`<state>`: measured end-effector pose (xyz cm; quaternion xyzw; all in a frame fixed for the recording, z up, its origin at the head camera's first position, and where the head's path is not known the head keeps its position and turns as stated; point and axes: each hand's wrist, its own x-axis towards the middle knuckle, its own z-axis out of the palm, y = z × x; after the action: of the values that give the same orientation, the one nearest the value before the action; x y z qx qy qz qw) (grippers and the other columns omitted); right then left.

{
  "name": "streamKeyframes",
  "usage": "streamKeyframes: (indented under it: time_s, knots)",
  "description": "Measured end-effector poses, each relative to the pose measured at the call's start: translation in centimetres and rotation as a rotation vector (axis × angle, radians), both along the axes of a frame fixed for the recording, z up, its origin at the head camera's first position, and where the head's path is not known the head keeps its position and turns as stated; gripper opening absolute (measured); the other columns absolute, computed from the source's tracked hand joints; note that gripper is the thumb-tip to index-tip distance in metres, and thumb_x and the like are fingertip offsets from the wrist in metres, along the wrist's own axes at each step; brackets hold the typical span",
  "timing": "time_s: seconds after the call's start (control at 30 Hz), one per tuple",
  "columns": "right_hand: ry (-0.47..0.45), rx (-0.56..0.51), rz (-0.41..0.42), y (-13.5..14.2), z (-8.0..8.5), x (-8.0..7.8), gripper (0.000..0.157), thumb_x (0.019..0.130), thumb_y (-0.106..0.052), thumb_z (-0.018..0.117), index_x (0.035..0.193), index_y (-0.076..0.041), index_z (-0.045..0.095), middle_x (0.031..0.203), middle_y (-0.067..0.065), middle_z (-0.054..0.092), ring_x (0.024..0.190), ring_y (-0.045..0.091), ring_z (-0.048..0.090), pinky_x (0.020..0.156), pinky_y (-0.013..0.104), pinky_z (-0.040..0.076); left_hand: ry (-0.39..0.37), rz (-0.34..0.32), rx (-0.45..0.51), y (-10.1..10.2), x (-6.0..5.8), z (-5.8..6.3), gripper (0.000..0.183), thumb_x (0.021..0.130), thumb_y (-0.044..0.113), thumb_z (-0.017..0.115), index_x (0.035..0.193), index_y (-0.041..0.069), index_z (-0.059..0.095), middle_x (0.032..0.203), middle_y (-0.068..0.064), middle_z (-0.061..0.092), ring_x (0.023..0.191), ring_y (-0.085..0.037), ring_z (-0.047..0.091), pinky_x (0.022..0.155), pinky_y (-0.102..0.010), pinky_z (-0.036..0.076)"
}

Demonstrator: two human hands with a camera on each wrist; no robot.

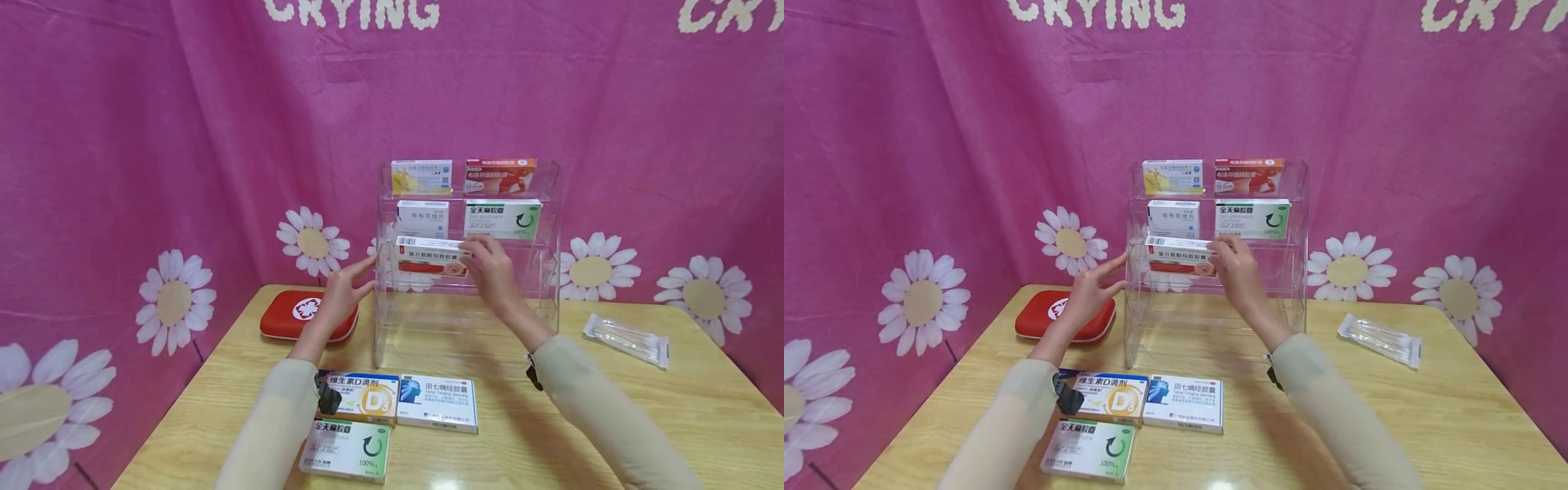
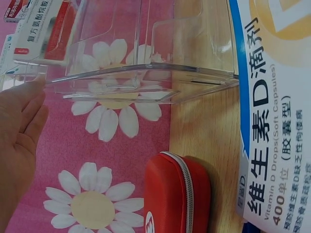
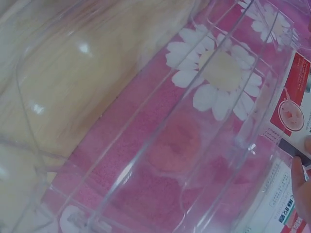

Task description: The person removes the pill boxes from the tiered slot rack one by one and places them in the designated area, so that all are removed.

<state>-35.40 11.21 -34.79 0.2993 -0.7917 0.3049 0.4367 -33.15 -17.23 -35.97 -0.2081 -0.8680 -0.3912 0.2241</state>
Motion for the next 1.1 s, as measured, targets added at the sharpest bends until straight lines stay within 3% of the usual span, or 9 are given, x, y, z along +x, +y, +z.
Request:
streamKeyframes:
  time_s: [0.17, 0.47, 0.57, 0.7, 0.8, 0.93, 1.1]
  knots:
    - [0.055, -0.022, 0.003, 0.5, 0.4, 0.2, 0.023, 0.081, 0.007, 0.073, 0.103, 0.003, 0.068, 0.106, 0.021, 0.063, 0.09, 0.034, 0.067, 0.082, 0.039, 0.062, 0.004, 0.01, -0.009, 0.0, -0.1, 0.0, 0.054, 0.087, 0.007, 0.071, 0.139, 0.008, 0.055, 0.132, -0.015, 0.063, 0.123, -0.028, 0.061, 0.101, -0.038, 0.053]
    - [0.175, -0.094, -0.037, 1.5, 0.7, 1.3, 0.023, 0.08, 0.004, 0.075, 0.102, 0.002, 0.069, 0.105, 0.022, 0.063, 0.091, 0.034, 0.068, 0.084, 0.04, 0.06, 0.019, -0.004, 0.002, 0.0, -0.1, 0.0, 0.053, 0.086, 0.005, 0.072, 0.137, 0.006, 0.056, 0.13, -0.018, 0.064, 0.12, -0.03, 0.063, 0.099, -0.039, 0.054]
    - [0.174, -0.122, -0.034, 1.9, 0.6, 2.1, 0.024, 0.079, 0.004, 0.076, 0.102, 0.0, 0.07, 0.105, 0.021, 0.064, 0.093, 0.033, 0.066, 0.092, 0.021, 0.056, 0.016, -0.007, 0.008, 0.1, 0.0, 0.1, 0.054, 0.086, 0.004, 0.072, 0.137, 0.007, 0.056, 0.13, -0.017, 0.064, 0.12, -0.029, 0.063, 0.099, -0.039, 0.054]
    - [0.161, -0.155, 0.013, 2.4, 0.3, 3.5, 0.028, 0.075, 0.009, 0.077, 0.101, 0.0, 0.07, 0.103, 0.02, 0.065, 0.09, 0.032, 0.063, 0.095, 0.0, 0.04, 0.009, -0.005, 0.007, 0.0, 0.1, 0.2, 0.054, 0.086, 0.005, 0.072, 0.138, 0.007, 0.055, 0.13, -0.017, 0.064, 0.121, -0.029, 0.063, 0.1, -0.038, 0.054]
    - [0.166, -0.133, 0.041, 2.6, 0.0, 4.9, 0.033, 0.07, 0.012, 0.079, 0.1, -0.001, 0.071, 0.101, 0.019, 0.065, 0.087, 0.03, 0.063, 0.092, 0.001, 0.041, 0.012, -0.005, 0.001, 0.0, 0.1, 0.2, 0.054, 0.087, 0.005, 0.072, 0.138, 0.007, 0.055, 0.13, -0.017, 0.064, 0.121, -0.029, 0.063, 0.099, -0.038, 0.054]
    - [0.174, -0.076, 0.096, 3.0, -0.8, 6.7, 0.038, 0.066, 0.011, 0.081, 0.101, -0.001, 0.072, 0.1, 0.016, 0.066, 0.082, 0.024, 0.065, 0.082, 0.008, 0.051, 0.021, -0.01, 0.001, 0.1, 0.0, 0.1, 0.054, 0.086, 0.005, 0.071, 0.138, 0.006, 0.056, 0.13, -0.017, 0.064, 0.121, -0.03, 0.063, 0.099, -0.039, 0.054]
    - [0.137, -0.025, 0.188, 3.3, -2.4, 8.7, 0.022, 0.08, -0.008, 0.077, 0.101, -0.003, 0.072, 0.099, 0.013, 0.066, 0.08, 0.019, 0.063, 0.071, 0.012, 0.052, -0.003, 0.001, -0.001, 0.1, 0.2, 0.2, 0.055, 0.087, 0.006, 0.071, 0.139, 0.008, 0.054, 0.131, -0.016, 0.064, 0.122, -0.029, 0.062, 0.1, -0.039, 0.053]
